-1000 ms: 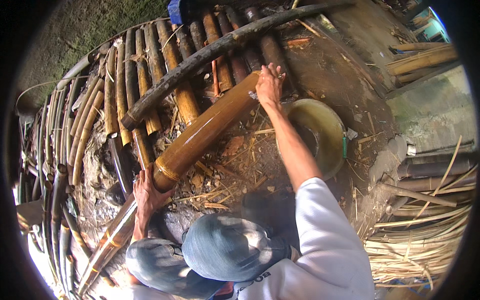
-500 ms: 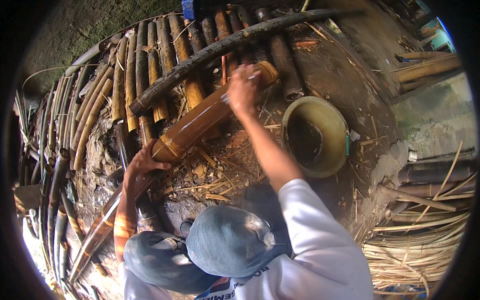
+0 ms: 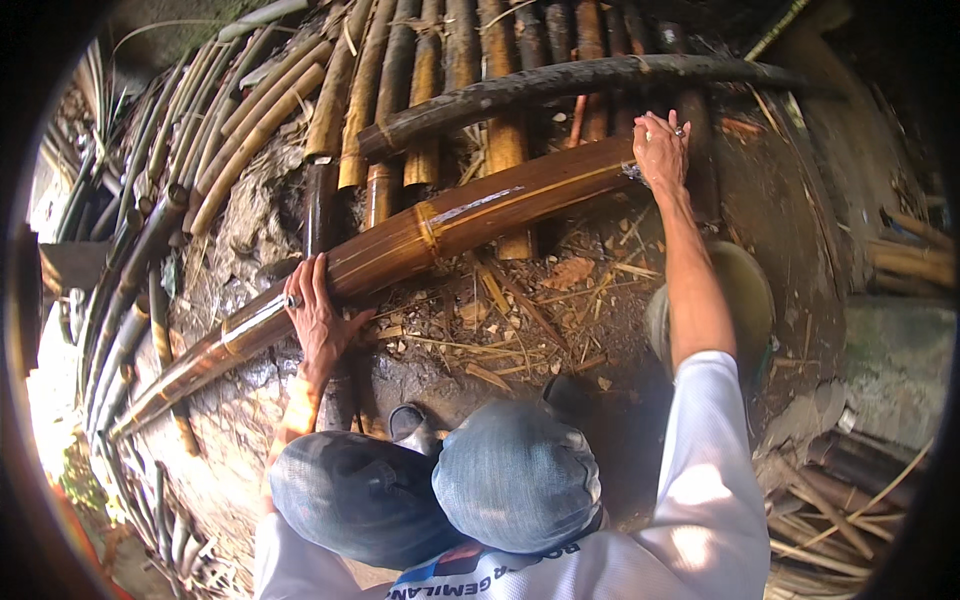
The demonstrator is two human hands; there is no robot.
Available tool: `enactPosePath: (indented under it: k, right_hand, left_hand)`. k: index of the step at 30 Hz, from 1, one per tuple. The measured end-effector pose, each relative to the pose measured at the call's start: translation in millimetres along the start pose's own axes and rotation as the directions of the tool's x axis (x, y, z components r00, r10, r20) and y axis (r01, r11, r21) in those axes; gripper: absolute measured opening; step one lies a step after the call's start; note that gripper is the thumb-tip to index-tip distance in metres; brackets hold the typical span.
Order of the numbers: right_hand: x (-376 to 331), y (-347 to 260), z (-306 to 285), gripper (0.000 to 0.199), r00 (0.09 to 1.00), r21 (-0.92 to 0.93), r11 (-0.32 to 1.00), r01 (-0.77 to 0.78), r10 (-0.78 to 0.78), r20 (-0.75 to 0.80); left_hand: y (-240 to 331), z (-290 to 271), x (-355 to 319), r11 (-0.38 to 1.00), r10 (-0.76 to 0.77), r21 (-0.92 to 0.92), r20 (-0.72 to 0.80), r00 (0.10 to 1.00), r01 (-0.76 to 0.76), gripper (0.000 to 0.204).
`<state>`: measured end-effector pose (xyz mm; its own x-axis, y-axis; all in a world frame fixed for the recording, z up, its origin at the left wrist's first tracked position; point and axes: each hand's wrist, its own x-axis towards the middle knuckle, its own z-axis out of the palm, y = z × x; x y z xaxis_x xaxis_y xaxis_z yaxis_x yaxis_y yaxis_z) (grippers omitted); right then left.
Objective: The person sits on the ground and scrubs a long bamboo pole with a brush, repeatedly dipping the brush into a bucket of water. After scrubbing, the person places the pole aside and washes their hands.
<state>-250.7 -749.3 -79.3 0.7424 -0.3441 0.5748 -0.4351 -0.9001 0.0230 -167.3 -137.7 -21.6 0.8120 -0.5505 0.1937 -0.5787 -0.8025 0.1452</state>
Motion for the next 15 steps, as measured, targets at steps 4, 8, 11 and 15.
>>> enactPosePath:
  k: [4,8,11,15]
  right_hand:
    - [-10,-200,-36,0.022,0.942,0.416,0.896,-0.157,0.01,0.334]
    - [-39,-400,-63,0.023,0.954,0.461,0.84,0.285,-0.297,-0.049]
    - [-59,-427,-46,0.031,0.942,0.667,0.687,0.288,-0.328,-0.069]
    - [-35,-348,-41,0.025,0.965,0.543,0.804,0.242,-0.258,-0.048]
  left_hand:
    - [-30,-2,17,0.996,-0.059,0.073,0.09,0.994,0.053,0.117]
    - [-55,-8,77,0.999,-0.014,-0.032,0.314,0.949,0.026,0.11]
    - [-59,4,108,0.987,0.1,-0.152,0.365,0.926,-0.047,0.109]
    - [-83,-7,94,0.988,0.075,-0.155,0.378,0.923,-0.017,0.11]
